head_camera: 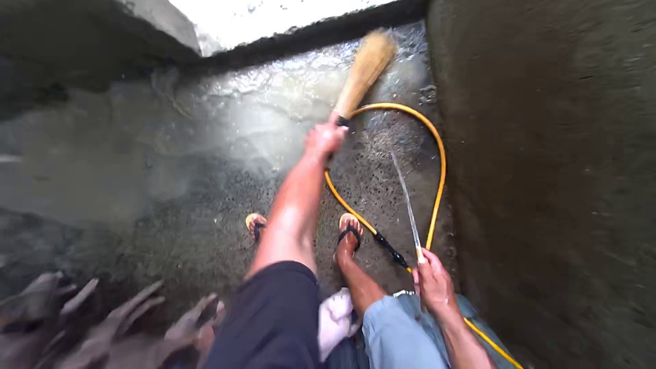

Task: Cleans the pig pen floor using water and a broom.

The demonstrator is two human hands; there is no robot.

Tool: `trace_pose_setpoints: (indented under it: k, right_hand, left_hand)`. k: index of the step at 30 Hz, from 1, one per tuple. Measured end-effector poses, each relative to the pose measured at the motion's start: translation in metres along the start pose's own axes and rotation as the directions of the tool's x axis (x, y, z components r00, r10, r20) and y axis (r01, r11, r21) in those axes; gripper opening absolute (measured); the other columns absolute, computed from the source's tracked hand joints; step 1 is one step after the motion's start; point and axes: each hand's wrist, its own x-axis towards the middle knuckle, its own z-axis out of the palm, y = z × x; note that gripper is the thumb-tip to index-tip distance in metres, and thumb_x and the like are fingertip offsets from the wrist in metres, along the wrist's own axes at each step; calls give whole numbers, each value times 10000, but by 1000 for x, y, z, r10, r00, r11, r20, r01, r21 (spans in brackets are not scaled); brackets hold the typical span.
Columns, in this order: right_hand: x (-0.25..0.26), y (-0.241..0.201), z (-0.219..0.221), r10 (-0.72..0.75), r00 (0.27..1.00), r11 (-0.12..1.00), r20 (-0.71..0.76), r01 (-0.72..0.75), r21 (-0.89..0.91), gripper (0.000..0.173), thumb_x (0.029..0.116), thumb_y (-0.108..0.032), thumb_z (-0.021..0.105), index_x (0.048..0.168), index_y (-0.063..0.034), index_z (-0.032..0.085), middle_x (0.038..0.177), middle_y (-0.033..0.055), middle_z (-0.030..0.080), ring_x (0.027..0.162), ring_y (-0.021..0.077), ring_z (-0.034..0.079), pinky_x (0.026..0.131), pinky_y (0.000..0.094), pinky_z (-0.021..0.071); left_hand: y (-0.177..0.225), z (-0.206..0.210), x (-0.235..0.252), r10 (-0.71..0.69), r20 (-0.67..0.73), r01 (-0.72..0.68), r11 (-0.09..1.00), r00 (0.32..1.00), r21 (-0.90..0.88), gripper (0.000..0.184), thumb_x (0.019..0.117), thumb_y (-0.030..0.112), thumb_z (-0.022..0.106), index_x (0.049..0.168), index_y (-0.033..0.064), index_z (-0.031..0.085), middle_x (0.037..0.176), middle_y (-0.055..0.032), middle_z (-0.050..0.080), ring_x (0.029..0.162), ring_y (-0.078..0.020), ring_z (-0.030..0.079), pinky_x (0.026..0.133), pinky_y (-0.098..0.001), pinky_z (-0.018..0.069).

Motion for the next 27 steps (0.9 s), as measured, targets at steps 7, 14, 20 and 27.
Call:
trace_pose_setpoints:
  k: [7, 14, 20, 27]
  right_hand:
    - [-4, -4, 20, -3, 997, 999, 77, 0, 34, 495, 1087, -260, 346, 1499, 6, 420, 697, 39, 554, 506, 132, 505, 479, 325, 475]
    - [-16, -13, 48, 63, 988, 988, 143, -42, -147, 495, 1125, -246, 345, 1601, -111, 338, 773, 93, 618, 551, 186, 557, 531, 393, 522]
    - [-6, -37, 66, 86, 994, 975, 65, -70, -212, 501, 1099, -188, 308, 1591, -140, 386, 769, 105, 594, 560, 189, 511, 530, 393, 471]
    - [-10, -49, 95, -37, 993, 862, 111, 88, -500, 494, 1092, -201, 335, 1572, -135, 428, 1086, 186, 698, 816, 287, 661, 775, 520, 543]
  left_hand:
    - [-313, -100, -172, -618, -312, 643, 765, 722, -28, 653, 1061, 504, 490, 1617, 206, 323, 1309, -397, 586, 1221, -614, 556, 974, -792, 419]
    - [-252, -16, -256, -466, -50, 458, 880, 883, -128, 804, 1057, 337, 556, 1673, 204, 57, 1429, -297, 549, 1198, -476, 633, 995, -663, 508]
    - [-132, 51, -144, 67, 249, -98, 989, 966, 114, 595, 1086, 503, 403, 1641, 353, 250, 1345, -293, 596, 1078, -478, 668, 900, -644, 533]
    - [-370, 25, -155, -429, -79, 423, 902, 900, -83, 646, 1054, 566, 464, 1630, 377, 240, 1185, -324, 677, 1050, -566, 659, 838, -767, 499]
